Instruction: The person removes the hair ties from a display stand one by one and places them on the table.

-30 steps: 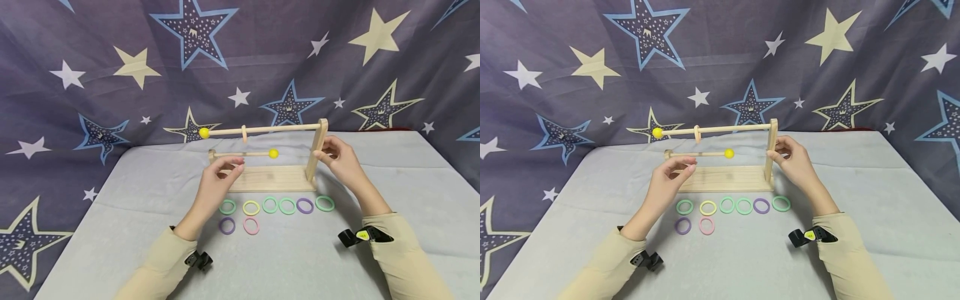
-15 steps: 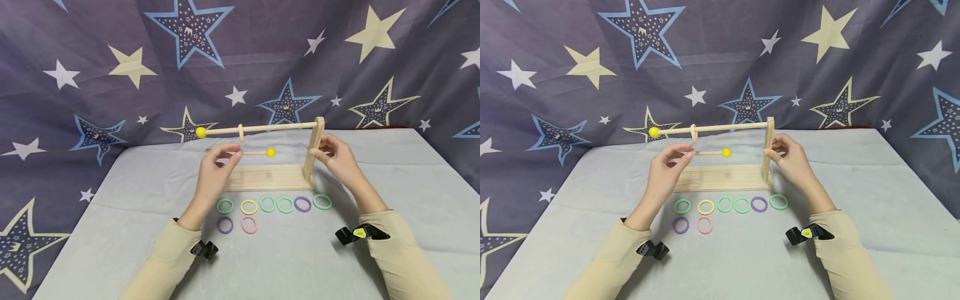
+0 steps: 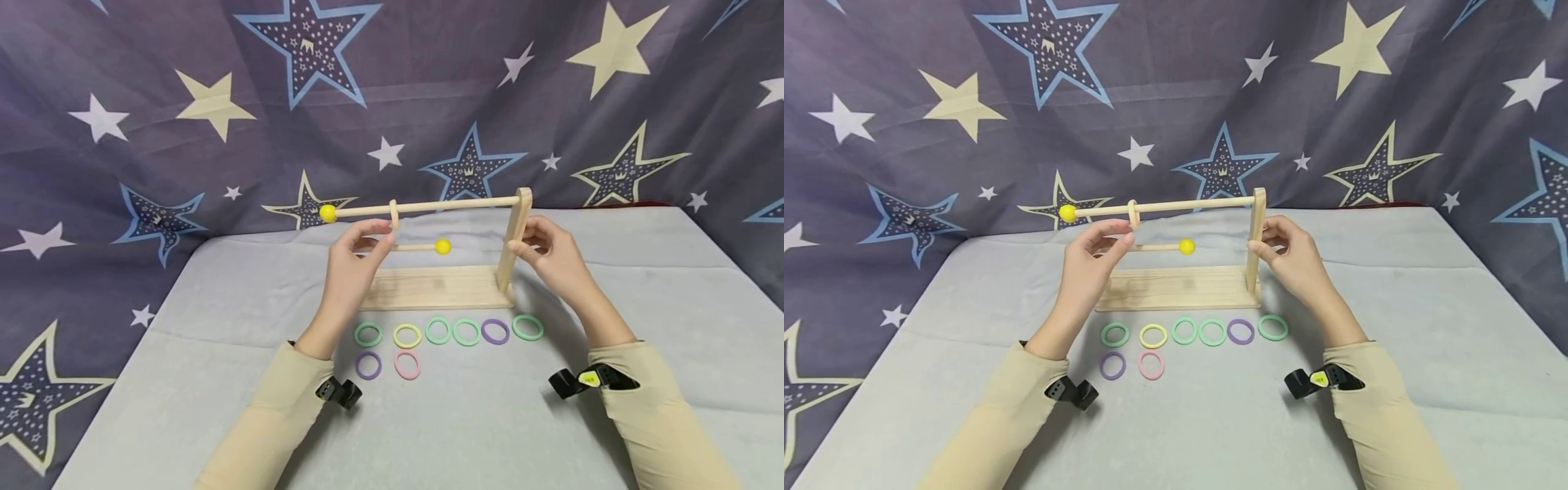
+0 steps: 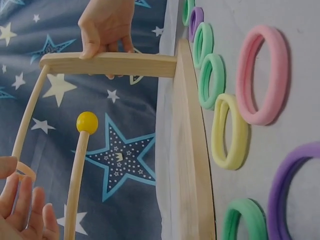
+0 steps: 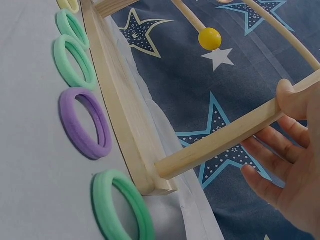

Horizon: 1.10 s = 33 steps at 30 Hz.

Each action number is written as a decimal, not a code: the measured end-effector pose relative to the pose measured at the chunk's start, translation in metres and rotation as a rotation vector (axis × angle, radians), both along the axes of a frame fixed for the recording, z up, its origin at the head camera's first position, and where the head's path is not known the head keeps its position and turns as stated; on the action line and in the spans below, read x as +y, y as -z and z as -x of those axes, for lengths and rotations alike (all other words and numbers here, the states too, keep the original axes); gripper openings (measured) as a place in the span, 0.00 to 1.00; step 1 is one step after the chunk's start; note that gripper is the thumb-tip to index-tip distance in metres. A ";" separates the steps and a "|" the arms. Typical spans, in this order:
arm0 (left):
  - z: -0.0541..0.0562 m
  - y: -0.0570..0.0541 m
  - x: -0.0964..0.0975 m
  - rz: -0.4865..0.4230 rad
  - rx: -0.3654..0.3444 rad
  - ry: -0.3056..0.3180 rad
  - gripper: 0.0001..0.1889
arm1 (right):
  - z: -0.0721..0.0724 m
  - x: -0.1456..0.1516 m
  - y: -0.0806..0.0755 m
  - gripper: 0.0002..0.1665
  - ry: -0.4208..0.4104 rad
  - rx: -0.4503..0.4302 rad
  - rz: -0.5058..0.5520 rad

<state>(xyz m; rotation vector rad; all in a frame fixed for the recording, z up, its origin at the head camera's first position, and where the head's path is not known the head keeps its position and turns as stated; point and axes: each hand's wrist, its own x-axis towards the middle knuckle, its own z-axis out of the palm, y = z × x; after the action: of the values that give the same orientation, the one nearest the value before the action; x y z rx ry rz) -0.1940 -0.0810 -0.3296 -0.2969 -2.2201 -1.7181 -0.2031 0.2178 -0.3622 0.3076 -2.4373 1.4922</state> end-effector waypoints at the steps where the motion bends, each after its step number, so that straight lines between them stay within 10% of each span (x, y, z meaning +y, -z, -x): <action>1: 0.001 0.000 0.001 -0.004 0.004 -0.002 0.12 | 0.000 0.000 0.000 0.16 0.000 -0.001 0.000; 33: 0.009 0.002 0.006 -0.021 0.049 -0.102 0.11 | 0.002 0.001 0.000 0.16 0.004 -0.003 0.022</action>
<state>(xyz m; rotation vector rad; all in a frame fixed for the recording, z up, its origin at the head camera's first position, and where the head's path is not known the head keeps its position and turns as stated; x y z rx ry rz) -0.2033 -0.0753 -0.3317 -0.2150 -2.1427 -1.6614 -0.2051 0.2185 -0.3625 0.2957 -2.4200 1.5181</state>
